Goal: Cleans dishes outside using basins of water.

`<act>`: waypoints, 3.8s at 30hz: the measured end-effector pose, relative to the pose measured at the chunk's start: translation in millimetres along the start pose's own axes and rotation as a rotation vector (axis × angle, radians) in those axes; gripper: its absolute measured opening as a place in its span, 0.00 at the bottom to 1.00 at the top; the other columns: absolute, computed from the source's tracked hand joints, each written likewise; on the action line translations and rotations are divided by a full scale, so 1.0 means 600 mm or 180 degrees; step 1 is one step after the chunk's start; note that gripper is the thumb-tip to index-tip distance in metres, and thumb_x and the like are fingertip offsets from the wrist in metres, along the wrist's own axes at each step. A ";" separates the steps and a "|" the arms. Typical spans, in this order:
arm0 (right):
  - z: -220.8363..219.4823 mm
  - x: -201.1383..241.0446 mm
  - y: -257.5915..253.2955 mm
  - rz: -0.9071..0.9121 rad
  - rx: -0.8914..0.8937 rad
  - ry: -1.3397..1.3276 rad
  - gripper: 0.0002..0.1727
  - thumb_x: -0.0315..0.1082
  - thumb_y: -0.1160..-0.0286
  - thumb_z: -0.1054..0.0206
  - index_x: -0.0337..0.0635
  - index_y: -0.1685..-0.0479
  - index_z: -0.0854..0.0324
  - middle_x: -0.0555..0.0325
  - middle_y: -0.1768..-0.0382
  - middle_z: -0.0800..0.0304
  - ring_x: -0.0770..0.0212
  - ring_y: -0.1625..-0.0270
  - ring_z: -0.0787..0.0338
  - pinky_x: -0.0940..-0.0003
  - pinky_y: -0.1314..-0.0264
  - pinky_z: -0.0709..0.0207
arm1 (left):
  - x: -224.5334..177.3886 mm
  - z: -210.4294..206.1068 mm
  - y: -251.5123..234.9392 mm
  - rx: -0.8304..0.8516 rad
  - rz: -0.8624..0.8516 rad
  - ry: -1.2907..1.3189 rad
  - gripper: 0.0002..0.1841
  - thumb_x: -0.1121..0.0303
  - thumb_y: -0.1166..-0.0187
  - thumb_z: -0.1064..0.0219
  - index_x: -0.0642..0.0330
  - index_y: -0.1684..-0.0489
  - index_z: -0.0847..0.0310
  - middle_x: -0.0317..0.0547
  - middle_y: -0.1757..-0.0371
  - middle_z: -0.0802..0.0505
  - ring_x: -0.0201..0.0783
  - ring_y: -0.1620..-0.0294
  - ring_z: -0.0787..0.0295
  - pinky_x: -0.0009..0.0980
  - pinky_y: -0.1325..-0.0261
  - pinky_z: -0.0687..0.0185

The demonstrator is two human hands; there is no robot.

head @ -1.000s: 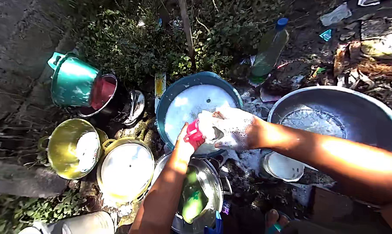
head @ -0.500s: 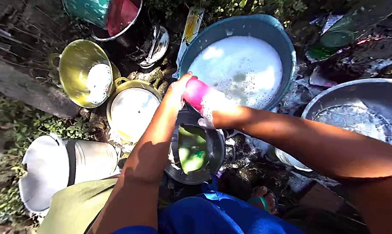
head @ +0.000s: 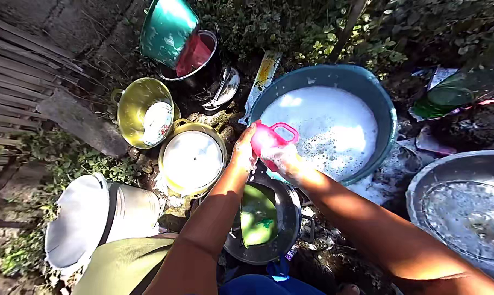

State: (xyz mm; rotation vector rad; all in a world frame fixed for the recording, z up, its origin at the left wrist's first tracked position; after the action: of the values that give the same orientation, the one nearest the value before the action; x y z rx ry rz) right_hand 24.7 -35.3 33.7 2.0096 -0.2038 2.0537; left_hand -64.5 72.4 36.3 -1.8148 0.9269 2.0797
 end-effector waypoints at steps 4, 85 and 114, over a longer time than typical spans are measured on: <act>0.012 0.009 -0.009 -0.0161 0.1489 0.2795 0.22 0.43 0.24 0.34 0.33 0.41 0.16 0.33 0.43 0.12 0.34 0.33 0.16 0.31 0.32 0.29 | 0.000 -0.009 0.005 0.0009 0.0637 -0.0293 0.30 0.42 0.11 0.48 0.58 0.25 0.24 0.56 0.37 0.11 0.46 0.40 0.13 0.46 0.38 0.16; 0.128 -0.001 -0.086 -0.0073 0.0182 0.0017 0.16 0.46 0.15 0.39 0.42 0.56 0.16 0.65 0.73 0.16 0.75 0.72 0.18 0.76 0.68 0.22 | -0.066 -0.009 -0.031 0.1371 -0.0448 -0.2630 0.52 0.60 0.34 0.18 0.56 0.07 0.48 0.56 0.22 0.19 0.44 0.22 0.22 0.45 0.18 0.28; 0.142 0.022 0.001 0.0131 0.1375 0.2711 0.09 0.39 0.24 0.27 0.56 0.49 0.07 0.58 0.57 0.05 0.52 0.53 0.07 0.41 0.50 0.16 | 0.089 0.305 -0.013 0.0358 0.2457 -0.3665 0.14 0.63 0.13 0.38 0.65 0.44 0.18 0.51 0.58 0.13 0.40 0.63 0.18 0.41 0.56 0.19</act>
State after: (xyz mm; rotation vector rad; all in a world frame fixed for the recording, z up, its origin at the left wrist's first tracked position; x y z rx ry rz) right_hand 106.2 -58.5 49.5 1.1098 0.3938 2.9416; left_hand -218.5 174.4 -10.6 0.0594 1.3485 2.7578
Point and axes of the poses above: each hand's wrist, its own y-axis away from the middle knuckle, its own z-axis out of the back of the hand, x = y × z, the point moved 2 cm from there along -y, towards the middle knuckle
